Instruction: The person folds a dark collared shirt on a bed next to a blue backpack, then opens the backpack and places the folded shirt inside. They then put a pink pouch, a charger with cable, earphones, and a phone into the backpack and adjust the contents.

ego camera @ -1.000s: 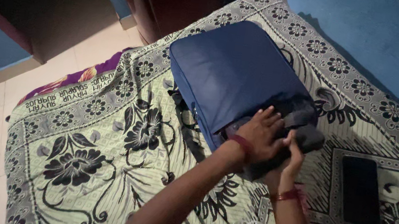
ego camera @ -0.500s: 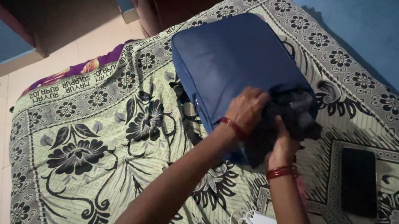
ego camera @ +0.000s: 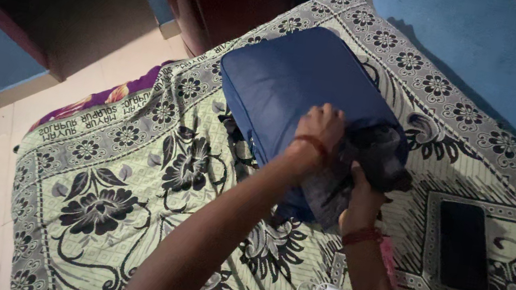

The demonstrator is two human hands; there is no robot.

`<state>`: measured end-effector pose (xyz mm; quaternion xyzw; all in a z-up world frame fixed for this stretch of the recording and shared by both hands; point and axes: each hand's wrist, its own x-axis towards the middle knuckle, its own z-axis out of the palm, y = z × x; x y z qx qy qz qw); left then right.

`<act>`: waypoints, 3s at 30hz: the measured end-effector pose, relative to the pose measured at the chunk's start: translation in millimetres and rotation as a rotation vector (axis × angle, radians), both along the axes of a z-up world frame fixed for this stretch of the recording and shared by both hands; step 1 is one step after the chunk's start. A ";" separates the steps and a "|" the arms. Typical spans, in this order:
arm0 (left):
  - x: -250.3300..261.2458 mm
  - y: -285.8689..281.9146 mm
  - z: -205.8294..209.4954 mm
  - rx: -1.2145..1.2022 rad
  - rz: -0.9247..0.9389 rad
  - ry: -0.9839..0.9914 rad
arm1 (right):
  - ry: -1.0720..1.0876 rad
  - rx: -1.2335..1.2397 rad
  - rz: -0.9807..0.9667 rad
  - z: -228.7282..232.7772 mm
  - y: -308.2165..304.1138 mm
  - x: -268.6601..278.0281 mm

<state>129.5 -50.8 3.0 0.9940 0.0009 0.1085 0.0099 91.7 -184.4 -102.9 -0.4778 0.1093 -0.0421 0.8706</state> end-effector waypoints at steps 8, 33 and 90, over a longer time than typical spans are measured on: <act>-24.9 -10.3 -30.8 0.264 0.105 -0.186 | 0.038 0.114 -0.007 10.9 4.2 -10.7; -47.0 19.6 -5.5 0.122 -0.238 -0.088 | -0.045 -0.117 -0.055 -20.7 4.0 3.6; -26.1 10.1 1.2 0.270 0.123 -0.354 | -0.858 -0.553 0.138 -90.7 66.2 134.6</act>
